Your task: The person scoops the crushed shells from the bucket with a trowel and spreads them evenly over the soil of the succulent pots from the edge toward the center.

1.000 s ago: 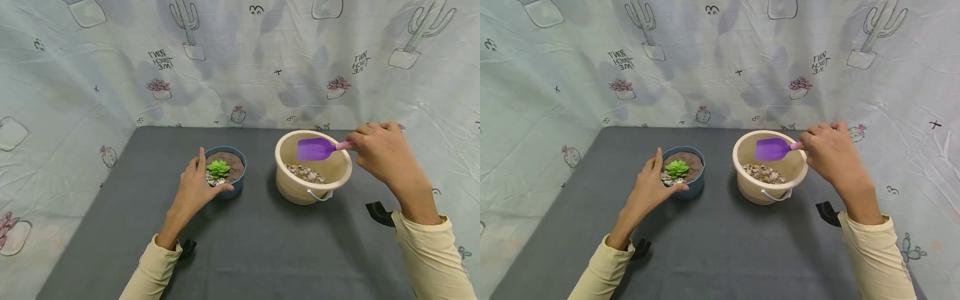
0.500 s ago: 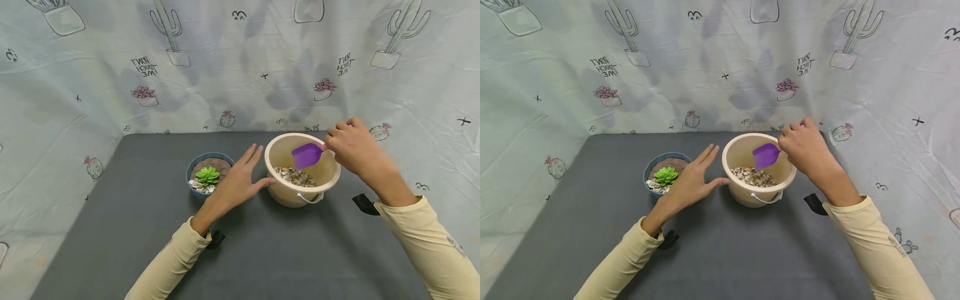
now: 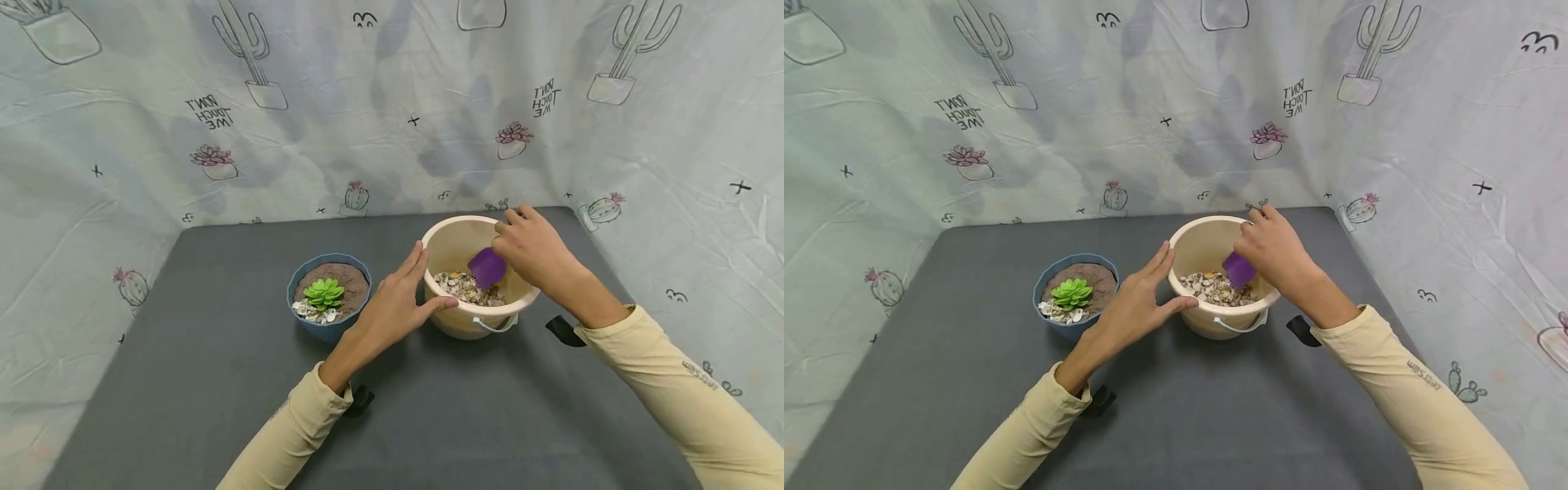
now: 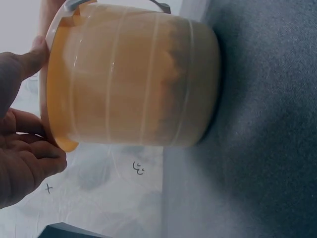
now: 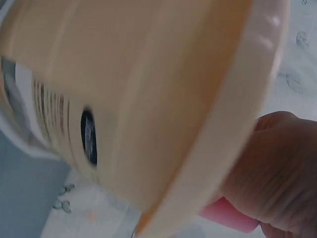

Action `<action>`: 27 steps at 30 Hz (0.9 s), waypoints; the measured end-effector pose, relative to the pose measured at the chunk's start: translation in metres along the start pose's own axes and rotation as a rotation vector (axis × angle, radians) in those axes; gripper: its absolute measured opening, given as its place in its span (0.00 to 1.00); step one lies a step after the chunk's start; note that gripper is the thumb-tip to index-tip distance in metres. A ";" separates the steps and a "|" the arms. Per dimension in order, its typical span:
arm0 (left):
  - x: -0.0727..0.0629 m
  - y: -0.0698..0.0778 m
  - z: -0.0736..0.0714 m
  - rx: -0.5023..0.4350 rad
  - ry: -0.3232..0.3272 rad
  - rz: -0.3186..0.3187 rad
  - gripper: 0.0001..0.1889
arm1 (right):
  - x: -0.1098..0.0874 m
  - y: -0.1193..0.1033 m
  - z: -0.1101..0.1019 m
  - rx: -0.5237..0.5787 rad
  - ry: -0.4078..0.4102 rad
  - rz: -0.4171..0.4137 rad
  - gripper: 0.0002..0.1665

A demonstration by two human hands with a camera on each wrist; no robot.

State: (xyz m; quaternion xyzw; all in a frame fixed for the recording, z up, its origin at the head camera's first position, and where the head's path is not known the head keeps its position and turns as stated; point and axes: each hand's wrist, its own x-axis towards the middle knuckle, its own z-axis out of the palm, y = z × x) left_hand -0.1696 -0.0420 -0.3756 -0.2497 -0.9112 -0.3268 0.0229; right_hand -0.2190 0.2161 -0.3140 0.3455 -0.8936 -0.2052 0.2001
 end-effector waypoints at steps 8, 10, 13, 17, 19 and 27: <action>0.000 0.000 0.001 0.001 0.029 0.006 0.52 | 0.011 -0.012 0.006 -0.058 0.038 -0.023 0.15; 0.000 0.000 0.002 0.006 0.033 0.010 0.52 | 0.013 -0.014 0.008 -0.039 0.020 -0.020 0.16; -0.001 0.001 0.004 0.005 0.034 0.014 0.52 | 0.013 -0.016 0.011 0.015 -0.014 -0.011 0.20; 0.000 0.003 0.005 0.009 0.040 0.026 0.52 | 0.009 -0.015 0.017 0.096 -0.058 0.038 0.22; 0.000 0.003 0.006 0.010 0.046 0.030 0.51 | 0.006 -0.013 0.019 0.152 -0.066 0.072 0.23; -0.001 0.004 0.007 0.039 0.064 0.022 0.51 | -0.007 -0.006 0.023 0.409 -0.054 0.152 0.18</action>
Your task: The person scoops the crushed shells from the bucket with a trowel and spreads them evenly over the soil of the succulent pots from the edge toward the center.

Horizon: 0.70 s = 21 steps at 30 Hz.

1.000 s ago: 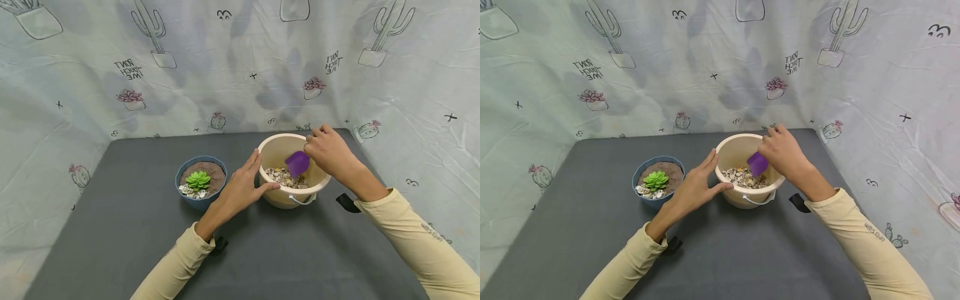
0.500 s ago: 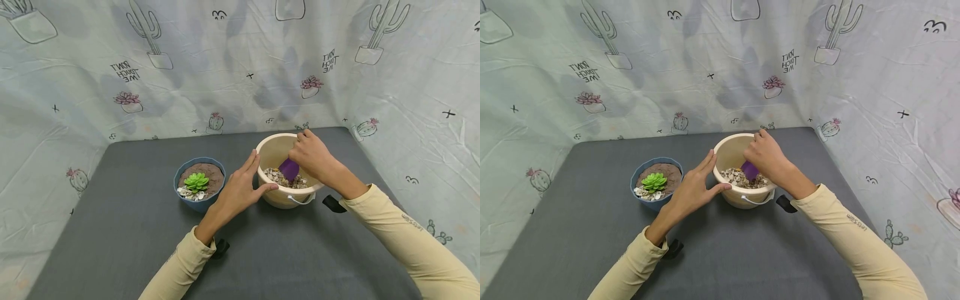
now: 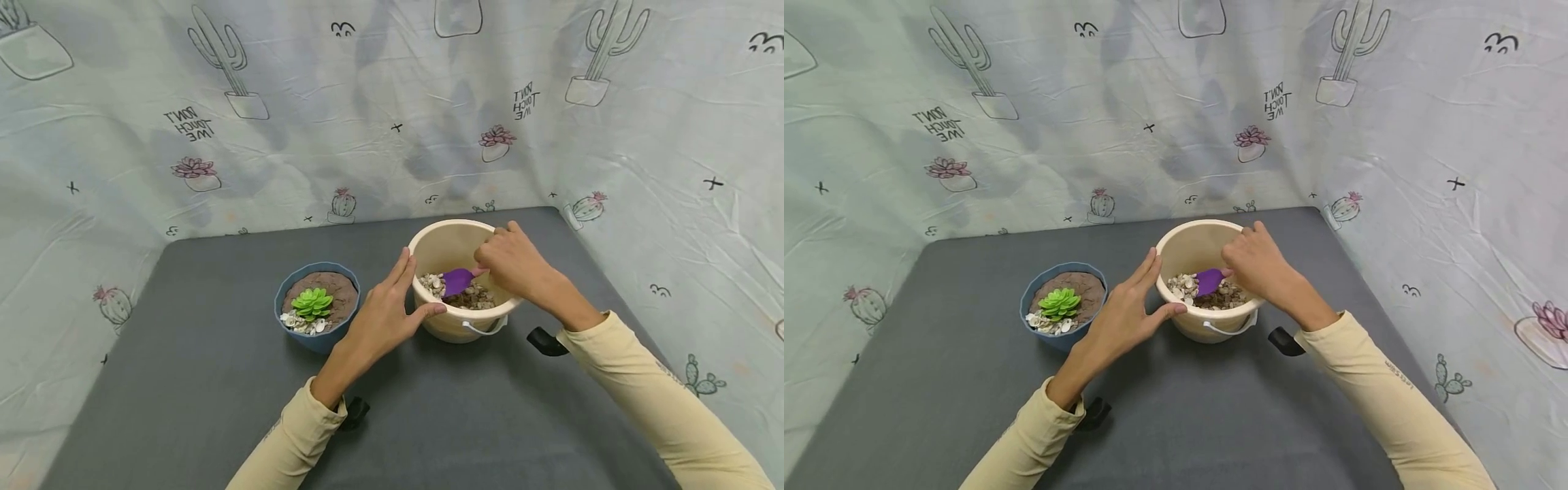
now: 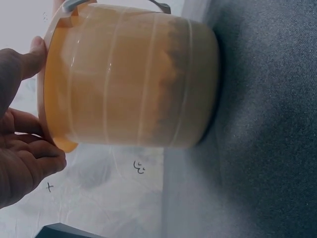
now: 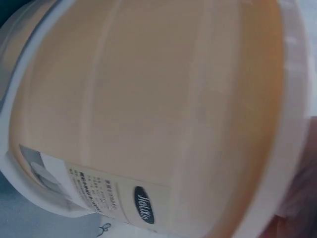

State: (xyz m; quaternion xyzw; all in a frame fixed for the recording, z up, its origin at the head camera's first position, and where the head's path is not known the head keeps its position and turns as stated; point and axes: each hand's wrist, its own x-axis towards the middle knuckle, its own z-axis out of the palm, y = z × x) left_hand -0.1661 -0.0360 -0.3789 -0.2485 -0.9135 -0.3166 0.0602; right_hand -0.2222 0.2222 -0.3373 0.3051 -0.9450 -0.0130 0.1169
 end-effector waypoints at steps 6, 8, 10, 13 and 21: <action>0.000 0.002 -0.001 0.002 -0.003 -0.008 0.50 | -0.008 0.000 -0.003 0.103 0.052 0.060 0.11; 0.000 0.002 -0.001 -0.004 -0.010 -0.008 0.50 | -0.013 0.001 -0.005 0.100 0.085 0.071 0.08; 0.001 0.002 -0.001 -0.009 -0.013 -0.005 0.50 | -0.017 0.002 -0.009 0.106 0.129 0.077 0.07; 0.002 0.001 -0.001 -0.006 -0.006 -0.004 0.50 | -0.022 0.005 -0.014 0.122 0.191 0.069 0.03; 0.001 -0.001 -0.002 -0.011 0.001 -0.008 0.50 | -0.031 0.012 -0.022 0.181 0.255 0.094 0.04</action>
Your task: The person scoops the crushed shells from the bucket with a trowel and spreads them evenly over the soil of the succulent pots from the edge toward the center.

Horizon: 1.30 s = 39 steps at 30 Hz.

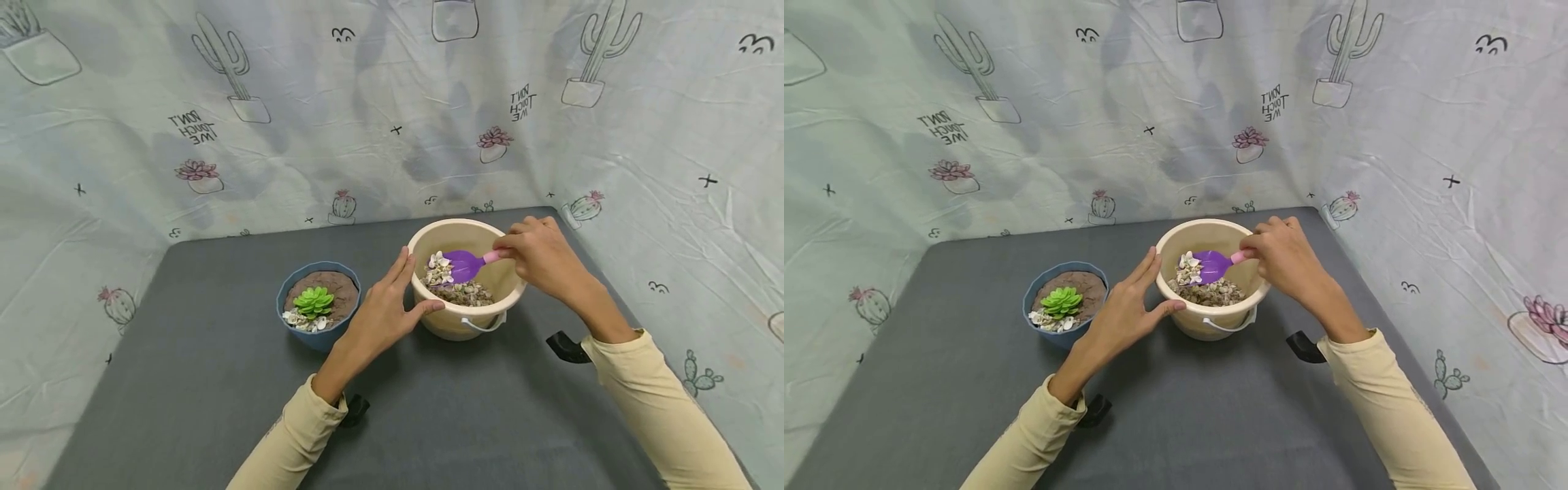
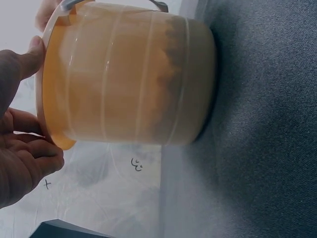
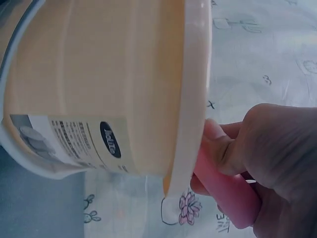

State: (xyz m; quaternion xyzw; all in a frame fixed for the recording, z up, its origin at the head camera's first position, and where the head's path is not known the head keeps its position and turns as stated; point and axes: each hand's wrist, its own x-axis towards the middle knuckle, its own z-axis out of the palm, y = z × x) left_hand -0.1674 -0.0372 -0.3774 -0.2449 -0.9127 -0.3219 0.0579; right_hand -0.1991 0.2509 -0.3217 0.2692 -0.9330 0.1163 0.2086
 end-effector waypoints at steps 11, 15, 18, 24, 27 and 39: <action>-0.012 -0.016 -0.018 -0.014 0.006 -0.023 0.51 | 0.006 -0.009 -0.005 0.034 0.094 -0.039 0.09; -0.015 -0.023 -0.027 -0.019 -0.002 -0.024 0.50 | 0.013 -0.015 -0.010 0.061 0.121 -0.059 0.08; -0.020 -0.028 -0.033 -0.019 -0.006 -0.027 0.50 | 0.017 -0.022 -0.013 0.078 0.129 -0.068 0.08; -0.036 -0.037 -0.053 -0.007 0.024 -0.078 0.50 | 0.024 -0.038 -0.015 0.117 0.114 -0.058 0.08; -0.045 -0.044 -0.066 0.003 0.052 -0.092 0.50 | 0.029 -0.046 -0.015 0.129 0.110 -0.064 0.08; -0.078 -0.077 -0.108 0.005 0.108 -0.175 0.51 | 0.057 -0.078 -0.008 0.193 0.191 -0.208 0.06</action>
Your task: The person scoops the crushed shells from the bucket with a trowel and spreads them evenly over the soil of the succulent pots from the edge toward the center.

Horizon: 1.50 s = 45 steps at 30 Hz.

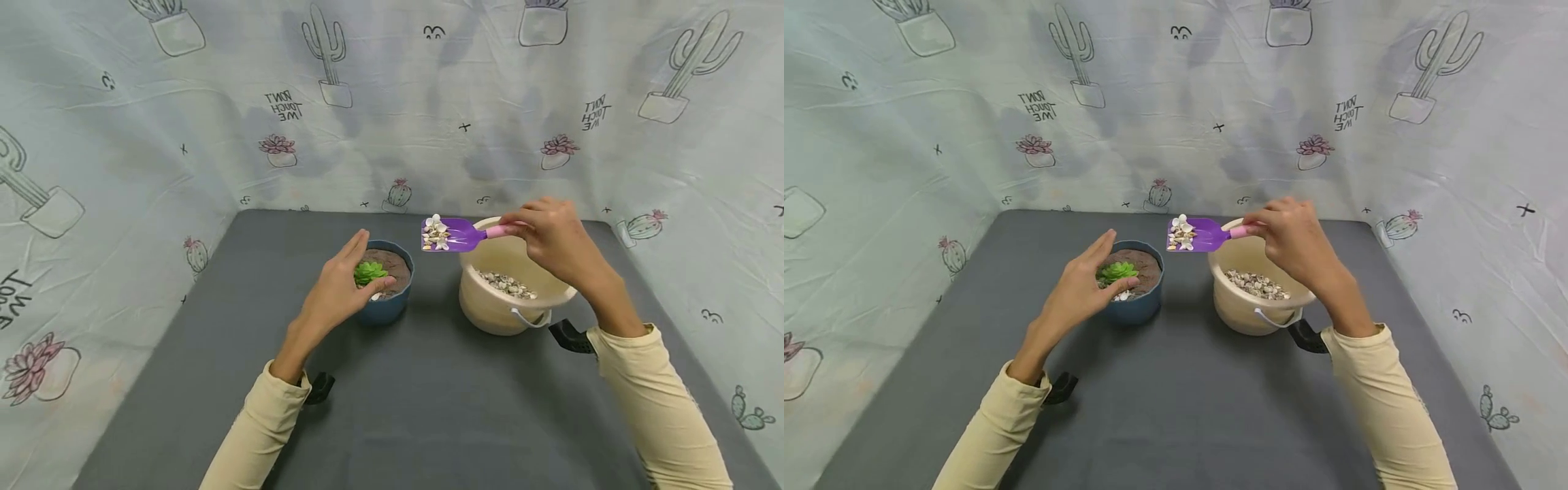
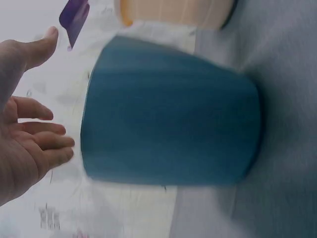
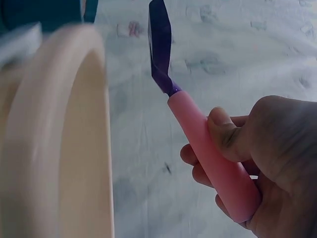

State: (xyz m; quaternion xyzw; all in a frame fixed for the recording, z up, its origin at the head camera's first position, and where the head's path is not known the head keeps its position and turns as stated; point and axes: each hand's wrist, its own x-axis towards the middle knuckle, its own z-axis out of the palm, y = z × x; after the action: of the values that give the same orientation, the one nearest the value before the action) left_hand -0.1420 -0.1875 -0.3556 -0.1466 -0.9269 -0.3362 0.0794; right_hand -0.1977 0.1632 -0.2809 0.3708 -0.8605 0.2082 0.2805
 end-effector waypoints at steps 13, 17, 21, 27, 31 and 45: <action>-0.014 -0.039 -0.018 -0.058 -0.127 -0.255 0.68 | 0.045 -0.037 0.056 0.001 -0.168 0.002 0.09; -0.012 -0.044 -0.012 -0.079 -0.171 -0.252 0.69 | 0.056 -0.051 0.068 -0.026 -0.280 0.002 0.08; -0.012 -0.044 -0.009 -0.052 -0.173 -0.262 0.71 | 0.074 -0.069 0.077 -0.111 -0.394 -0.032 0.06; -0.013 -0.044 -0.011 -0.031 -0.156 -0.276 0.73 | 0.101 -0.090 0.084 -0.251 -0.483 -0.134 0.12; -0.011 -0.044 -0.008 -0.037 -0.157 -0.271 0.72 | 0.118 -0.103 0.079 -0.326 -0.535 -0.174 0.10; -0.014 -0.040 -0.004 -0.054 -0.121 -0.323 0.72 | 0.137 -0.119 0.055 -0.377 -0.616 -0.124 0.09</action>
State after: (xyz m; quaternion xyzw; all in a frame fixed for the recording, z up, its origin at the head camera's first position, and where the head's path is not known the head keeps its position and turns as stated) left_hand -0.1415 -0.2219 -0.3800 -0.0180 -0.9322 -0.3598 -0.0355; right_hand -0.2038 -0.0150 -0.2176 0.4096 -0.9037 -0.0929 0.0835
